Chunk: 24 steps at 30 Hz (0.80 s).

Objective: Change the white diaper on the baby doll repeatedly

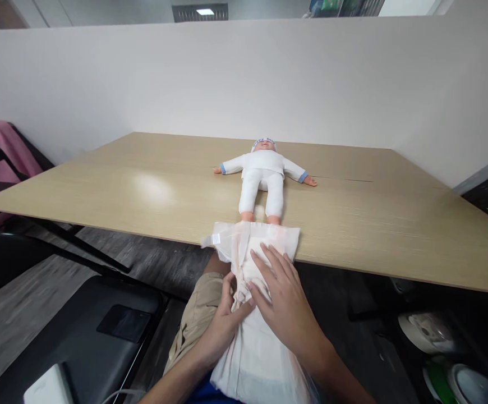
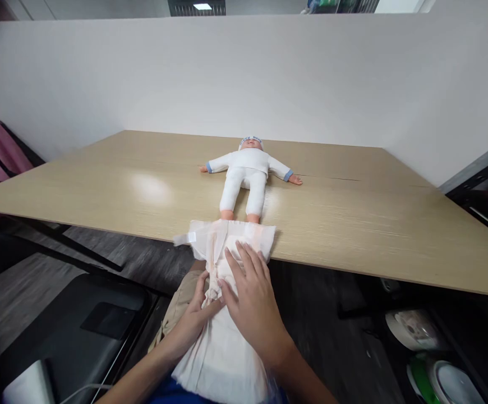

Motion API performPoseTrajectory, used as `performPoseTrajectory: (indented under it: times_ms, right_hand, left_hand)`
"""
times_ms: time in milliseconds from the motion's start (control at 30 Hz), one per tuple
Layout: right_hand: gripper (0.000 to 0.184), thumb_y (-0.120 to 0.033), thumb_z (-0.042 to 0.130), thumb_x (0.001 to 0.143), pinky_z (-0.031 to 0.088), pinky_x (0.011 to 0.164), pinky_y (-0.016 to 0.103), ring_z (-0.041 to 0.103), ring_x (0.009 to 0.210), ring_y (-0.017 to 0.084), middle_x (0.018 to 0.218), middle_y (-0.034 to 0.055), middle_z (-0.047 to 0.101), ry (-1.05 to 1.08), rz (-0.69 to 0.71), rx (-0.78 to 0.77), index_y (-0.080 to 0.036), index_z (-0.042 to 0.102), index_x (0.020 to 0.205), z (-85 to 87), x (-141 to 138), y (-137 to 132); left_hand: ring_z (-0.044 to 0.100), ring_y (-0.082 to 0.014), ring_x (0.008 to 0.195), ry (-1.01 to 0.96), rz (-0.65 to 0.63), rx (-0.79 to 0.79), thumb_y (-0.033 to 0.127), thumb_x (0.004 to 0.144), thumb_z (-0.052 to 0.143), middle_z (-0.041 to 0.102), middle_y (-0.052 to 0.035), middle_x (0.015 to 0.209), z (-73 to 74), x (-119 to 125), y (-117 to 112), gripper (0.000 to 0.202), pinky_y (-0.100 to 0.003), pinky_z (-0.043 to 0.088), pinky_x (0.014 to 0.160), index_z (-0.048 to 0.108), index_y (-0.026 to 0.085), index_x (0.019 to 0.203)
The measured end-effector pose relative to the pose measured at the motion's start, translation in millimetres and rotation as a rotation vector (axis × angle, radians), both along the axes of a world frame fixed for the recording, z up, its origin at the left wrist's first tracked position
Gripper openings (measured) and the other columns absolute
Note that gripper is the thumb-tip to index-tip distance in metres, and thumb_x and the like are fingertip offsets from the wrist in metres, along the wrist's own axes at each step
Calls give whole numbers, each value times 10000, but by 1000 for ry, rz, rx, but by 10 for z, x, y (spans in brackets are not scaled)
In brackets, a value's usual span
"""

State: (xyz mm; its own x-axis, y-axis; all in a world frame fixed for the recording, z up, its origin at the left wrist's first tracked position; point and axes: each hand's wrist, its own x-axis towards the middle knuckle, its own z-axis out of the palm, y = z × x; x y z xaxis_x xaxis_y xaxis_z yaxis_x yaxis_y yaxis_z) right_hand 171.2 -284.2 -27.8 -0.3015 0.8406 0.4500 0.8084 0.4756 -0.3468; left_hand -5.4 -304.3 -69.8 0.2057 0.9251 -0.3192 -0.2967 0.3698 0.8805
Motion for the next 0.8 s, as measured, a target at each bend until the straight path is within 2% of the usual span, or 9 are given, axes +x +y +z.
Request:
performPoseTrajectory:
  times_ms: [100, 233, 367, 467, 533, 600, 700, 800]
  right_hand:
    - [527, -323, 608, 1126, 418, 1345, 692, 457, 1671, 369, 1765, 158, 531, -1, 11, -60, -227, 573, 1643, -145, -8, 84]
    - [500, -333, 620, 1118, 447, 1320, 656, 517, 1616, 358, 1705, 142, 591, 95, -11, -10, -273, 595, 1613, -79, -10, 119]
    - [483, -333, 611, 1112, 486, 1253, 652, 588, 1498, 371, 1567, 184, 664, 199, -219, 160, -235, 591, 1584, -64, 252, 277]
    - [443, -290, 592, 1081, 454, 1254, 714, 550, 1506, 405, 1551, 217, 642, 157, -335, 220, -205, 649, 1512, -195, 555, 425]
    - [420, -262, 602, 1047, 448, 1253, 732, 515, 1535, 422, 1580, 225, 608, 118, -330, 206, -204, 692, 1453, -296, 685, 464]
    - [405, -262, 636, 1023, 454, 1251, 727, 494, 1552, 427, 1614, 221, 582, 106, -284, 180, -211, 707, 1419, -366, 715, 445]
    - [380, -292, 668, 1022, 461, 1245, 712, 488, 1558, 422, 1638, 209, 571, 143, -234, 148, -225, 697, 1395, -388, 628, 384]
    - [363, -303, 673, 1021, 485, 1212, 681, 548, 1491, 403, 1566, 197, 631, 213, -248, 154, -233, 687, 1377, -347, 525, 389]
  left_hand:
    - [472, -397, 1668, -42, 1, -38, 550, 889, 936, 420, -195, 1829, -44, -3, 11, 1139, -489, 450, 1337, 252, 280, 1758]
    - [481, -397, 1663, -76, 38, -79, 557, 853, 959, 487, -199, 1788, -50, 19, -31, 1196, -480, 490, 1309, 216, 274, 1748]
    - [457, -407, 1680, -110, 81, -159, 546, 876, 939, 581, -207, 1713, -24, -5, -72, 1274, -509, 523, 1282, 105, 267, 1798]
    - [461, -412, 1677, -100, 58, -174, 519, 862, 965, 545, -193, 1751, -5, -96, -62, 1245, -494, 515, 1296, 184, 271, 1800]
    - [441, -421, 1686, -87, 49, -171, 516, 846, 981, 523, -183, 1771, -11, -167, -39, 1194, -496, 506, 1309, 281, 256, 1778]
    - [417, -417, 1700, -89, 49, -191, 500, 839, 992, 532, -173, 1767, -37, -229, -16, 1184, -505, 493, 1324, 312, 248, 1775]
    - [447, -374, 1690, -109, 40, -263, 452, 860, 989, 517, -161, 1780, -78, -297, 8, 1243, -478, 458, 1357, 226, 258, 1822]
    - [526, -355, 1641, -119, 27, -302, 402, 869, 988, 520, -176, 1775, -72, -342, 13, 1277, -471, 418, 1383, 178, 252, 1845]
